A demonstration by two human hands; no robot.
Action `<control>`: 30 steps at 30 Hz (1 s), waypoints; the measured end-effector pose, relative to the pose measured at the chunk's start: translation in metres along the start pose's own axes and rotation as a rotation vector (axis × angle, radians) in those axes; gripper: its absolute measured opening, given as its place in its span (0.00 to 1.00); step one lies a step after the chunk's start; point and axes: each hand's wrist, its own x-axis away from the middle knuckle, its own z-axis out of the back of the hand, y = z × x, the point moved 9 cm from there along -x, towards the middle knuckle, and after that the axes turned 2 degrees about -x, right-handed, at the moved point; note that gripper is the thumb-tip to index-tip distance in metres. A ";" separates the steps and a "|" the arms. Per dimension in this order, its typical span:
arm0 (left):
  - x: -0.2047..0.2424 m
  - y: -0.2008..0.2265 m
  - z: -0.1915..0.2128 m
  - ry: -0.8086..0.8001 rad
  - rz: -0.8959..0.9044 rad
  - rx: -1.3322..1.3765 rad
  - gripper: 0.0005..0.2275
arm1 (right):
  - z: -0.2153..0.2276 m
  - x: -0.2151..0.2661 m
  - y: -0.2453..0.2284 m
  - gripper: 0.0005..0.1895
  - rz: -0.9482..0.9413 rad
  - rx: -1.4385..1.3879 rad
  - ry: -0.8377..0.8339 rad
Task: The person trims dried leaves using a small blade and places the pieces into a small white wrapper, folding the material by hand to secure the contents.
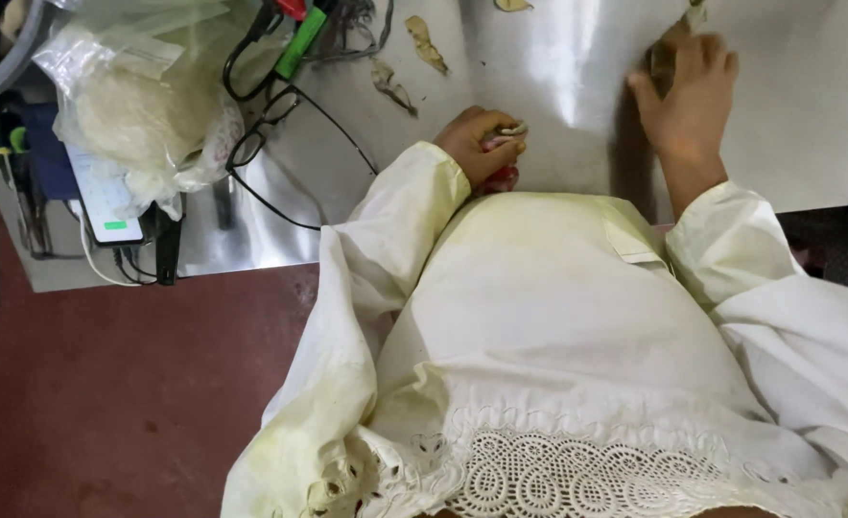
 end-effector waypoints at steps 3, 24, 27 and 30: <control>-0.002 -0.003 -0.003 -0.010 0.045 -0.016 0.16 | -0.001 0.019 0.017 0.15 -0.047 0.030 -0.042; -0.023 0.038 0.008 0.107 -0.067 0.551 0.09 | -0.027 0.026 -0.070 0.07 -0.483 -1.233 -0.399; -0.020 0.032 0.012 0.155 -0.044 0.553 0.10 | -0.027 0.028 -0.063 0.11 -0.426 -1.156 -0.418; -0.017 0.028 0.013 0.173 -0.018 0.571 0.10 | -0.030 0.032 -0.052 0.11 -0.441 -1.003 -0.408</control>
